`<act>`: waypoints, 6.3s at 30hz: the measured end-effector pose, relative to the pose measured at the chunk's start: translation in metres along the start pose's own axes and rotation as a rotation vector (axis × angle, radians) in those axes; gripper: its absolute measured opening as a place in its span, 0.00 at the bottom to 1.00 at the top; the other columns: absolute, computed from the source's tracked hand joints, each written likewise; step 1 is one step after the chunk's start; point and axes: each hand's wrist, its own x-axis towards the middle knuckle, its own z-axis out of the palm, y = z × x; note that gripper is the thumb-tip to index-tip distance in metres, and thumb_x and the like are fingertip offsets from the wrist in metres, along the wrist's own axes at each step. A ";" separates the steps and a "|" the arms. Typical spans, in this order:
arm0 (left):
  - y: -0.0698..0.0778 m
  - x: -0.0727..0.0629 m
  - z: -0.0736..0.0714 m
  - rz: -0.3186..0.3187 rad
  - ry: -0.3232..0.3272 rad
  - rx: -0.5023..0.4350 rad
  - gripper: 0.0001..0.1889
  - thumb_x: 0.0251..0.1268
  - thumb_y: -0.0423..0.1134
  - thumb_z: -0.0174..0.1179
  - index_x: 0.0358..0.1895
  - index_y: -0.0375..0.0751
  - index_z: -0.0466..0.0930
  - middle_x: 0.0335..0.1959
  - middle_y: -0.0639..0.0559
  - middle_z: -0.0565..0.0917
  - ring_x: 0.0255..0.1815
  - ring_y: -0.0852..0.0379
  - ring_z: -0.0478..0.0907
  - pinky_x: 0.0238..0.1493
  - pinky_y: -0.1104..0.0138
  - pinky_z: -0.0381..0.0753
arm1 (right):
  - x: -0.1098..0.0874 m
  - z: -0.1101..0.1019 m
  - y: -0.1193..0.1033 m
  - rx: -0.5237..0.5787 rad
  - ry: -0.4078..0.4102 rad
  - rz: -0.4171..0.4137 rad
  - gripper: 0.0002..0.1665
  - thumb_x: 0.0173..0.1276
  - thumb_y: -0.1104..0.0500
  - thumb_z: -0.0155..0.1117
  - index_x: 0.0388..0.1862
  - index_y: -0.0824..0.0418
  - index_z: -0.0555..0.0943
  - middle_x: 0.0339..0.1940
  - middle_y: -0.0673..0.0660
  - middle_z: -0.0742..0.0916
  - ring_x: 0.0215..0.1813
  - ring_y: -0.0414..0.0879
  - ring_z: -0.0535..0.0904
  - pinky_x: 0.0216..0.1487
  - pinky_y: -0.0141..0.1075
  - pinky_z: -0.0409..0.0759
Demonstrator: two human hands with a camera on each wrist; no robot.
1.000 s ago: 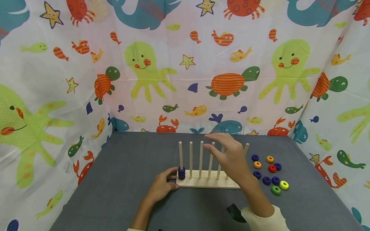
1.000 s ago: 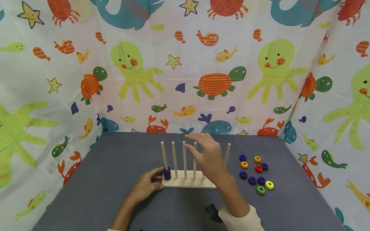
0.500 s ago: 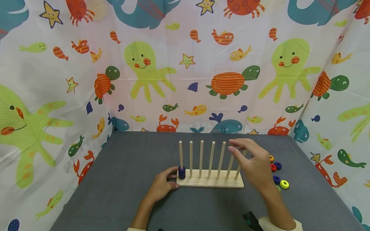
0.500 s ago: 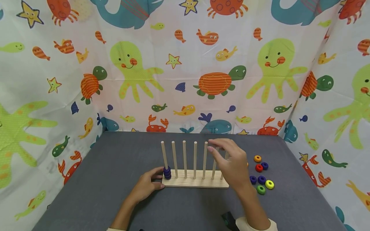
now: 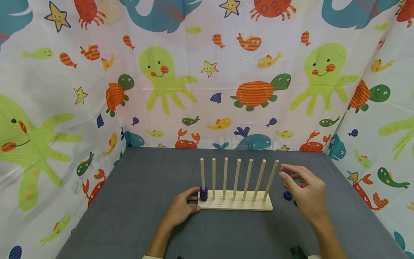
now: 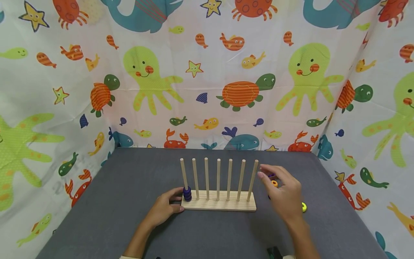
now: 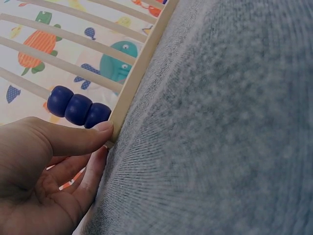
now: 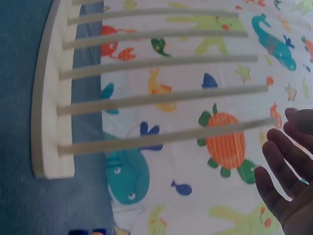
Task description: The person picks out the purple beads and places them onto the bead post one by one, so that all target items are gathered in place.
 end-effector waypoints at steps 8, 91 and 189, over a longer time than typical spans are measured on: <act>0.002 -0.001 0.000 0.000 -0.003 -0.004 0.35 0.61 0.27 0.72 0.74 0.39 0.76 0.68 0.38 0.82 0.63 0.42 0.83 0.60 0.48 0.84 | -0.011 -0.016 0.030 -0.074 0.011 0.121 0.13 0.71 0.65 0.74 0.53 0.63 0.89 0.46 0.58 0.92 0.45 0.23 0.79 0.50 0.14 0.73; 0.002 -0.002 -0.003 0.028 0.008 0.009 0.35 0.61 0.27 0.73 0.73 0.38 0.76 0.69 0.38 0.81 0.64 0.42 0.83 0.60 0.48 0.84 | -0.040 -0.045 0.159 -0.319 -0.519 0.663 0.32 0.74 0.57 0.72 0.69 0.73 0.77 0.62 0.76 0.84 0.65 0.75 0.75 0.65 0.73 0.68; 0.001 -0.001 0.000 0.004 -0.007 -0.005 0.35 0.63 0.28 0.71 0.74 0.40 0.75 0.70 0.39 0.80 0.64 0.42 0.83 0.61 0.48 0.84 | 0.051 0.036 -0.056 0.034 -0.168 -0.150 0.25 0.64 0.66 0.79 0.61 0.61 0.87 0.51 0.59 0.90 0.50 0.54 0.83 0.51 0.16 0.72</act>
